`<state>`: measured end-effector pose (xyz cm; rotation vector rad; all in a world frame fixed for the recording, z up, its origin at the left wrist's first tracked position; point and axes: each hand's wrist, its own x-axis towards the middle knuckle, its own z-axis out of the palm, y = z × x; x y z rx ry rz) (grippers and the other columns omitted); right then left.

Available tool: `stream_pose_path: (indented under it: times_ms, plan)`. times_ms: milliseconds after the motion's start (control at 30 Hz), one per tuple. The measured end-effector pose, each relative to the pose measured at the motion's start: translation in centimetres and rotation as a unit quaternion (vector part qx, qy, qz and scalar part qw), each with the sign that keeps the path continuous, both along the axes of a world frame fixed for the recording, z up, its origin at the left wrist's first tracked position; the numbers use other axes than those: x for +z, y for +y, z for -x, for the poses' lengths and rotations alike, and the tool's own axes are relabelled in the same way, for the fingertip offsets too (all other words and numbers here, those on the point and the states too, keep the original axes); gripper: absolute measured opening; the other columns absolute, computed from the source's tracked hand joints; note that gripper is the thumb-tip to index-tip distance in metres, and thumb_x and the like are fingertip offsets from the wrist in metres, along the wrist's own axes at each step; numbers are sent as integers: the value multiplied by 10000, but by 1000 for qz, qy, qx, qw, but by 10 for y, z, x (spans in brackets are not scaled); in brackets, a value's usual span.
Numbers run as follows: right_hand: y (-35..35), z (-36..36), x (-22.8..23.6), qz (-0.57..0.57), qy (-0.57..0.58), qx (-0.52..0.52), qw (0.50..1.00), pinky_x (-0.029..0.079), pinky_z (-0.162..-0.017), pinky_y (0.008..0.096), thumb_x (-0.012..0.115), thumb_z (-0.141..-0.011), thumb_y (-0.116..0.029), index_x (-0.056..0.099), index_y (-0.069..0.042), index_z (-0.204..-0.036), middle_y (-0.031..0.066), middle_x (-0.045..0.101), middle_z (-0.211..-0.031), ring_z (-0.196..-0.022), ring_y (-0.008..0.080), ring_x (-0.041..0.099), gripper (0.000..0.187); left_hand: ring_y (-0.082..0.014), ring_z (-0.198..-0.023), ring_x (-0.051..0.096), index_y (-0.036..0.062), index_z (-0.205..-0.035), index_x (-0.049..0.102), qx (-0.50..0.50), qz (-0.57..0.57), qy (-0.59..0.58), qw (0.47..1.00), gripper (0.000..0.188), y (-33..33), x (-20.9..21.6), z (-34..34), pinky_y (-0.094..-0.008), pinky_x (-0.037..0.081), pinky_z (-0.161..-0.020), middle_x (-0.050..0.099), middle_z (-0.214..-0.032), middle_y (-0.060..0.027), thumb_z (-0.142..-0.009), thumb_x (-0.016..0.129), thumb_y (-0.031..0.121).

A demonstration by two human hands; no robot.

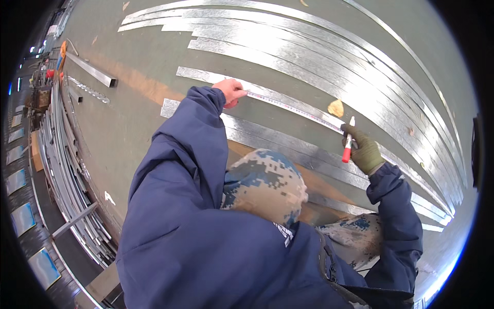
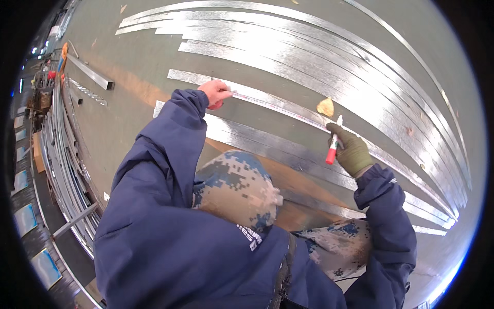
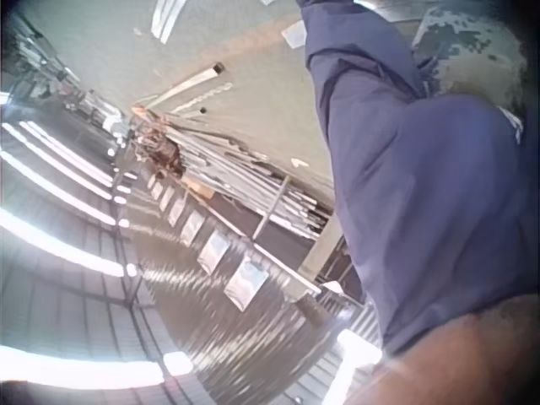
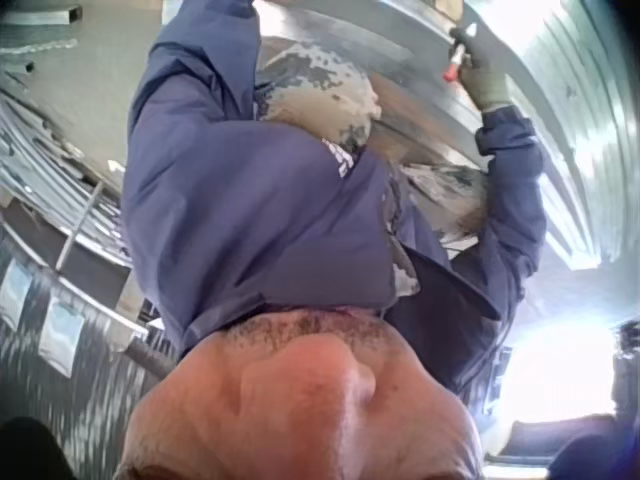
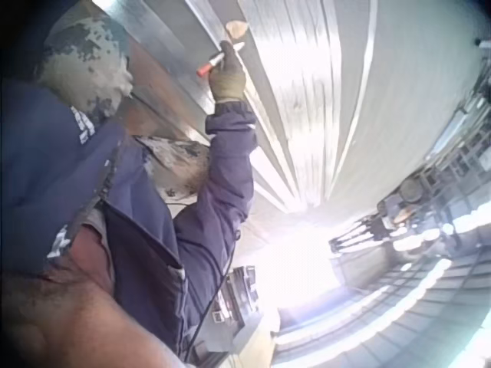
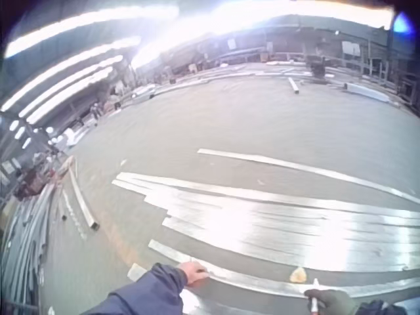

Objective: The person measures and marks multiple long metal strips laid on the floor using a tape measure and a red marker. They repeatedly position the tape measure along each strip and make marks at measured intervals.

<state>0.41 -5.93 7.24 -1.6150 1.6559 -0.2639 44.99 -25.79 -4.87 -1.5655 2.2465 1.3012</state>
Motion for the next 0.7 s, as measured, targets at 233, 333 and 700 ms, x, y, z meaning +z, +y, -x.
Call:
stream_pose_path:
  times_ms: [233,333,700]
  plan:
    - [-7,-64,-61,39,96,34,994,512,-872,454,656,-890,-159,578,-184,-1324,195,659,-1113,-1056,387,632,441,-307,-764,653,31,-874,705,56,63,-90,992,342,-45,-4,-104,-403,499,-684,664,-779,-143,-878,690,373]
    - [-11,-90,-77,99,124,48,986,502,-908,476,646,-895,-164,577,-190,-1328,197,656,-1146,-1119,394,609,439,-318,-797,655,34,-863,708,84,83,-117,986,366,-59,-10,-144,-415,489,-691,663,-807,-148,-868,690,399]
    - [-12,-117,-110,60,164,64,983,457,-1012,509,594,-763,15,489,-148,-1412,193,609,-1262,-1259,454,508,677,-268,-651,650,46,-872,730,161,54,-151,974,366,-86,-1,-211,-400,486,-631,642,-604,-95,-884,650,403]
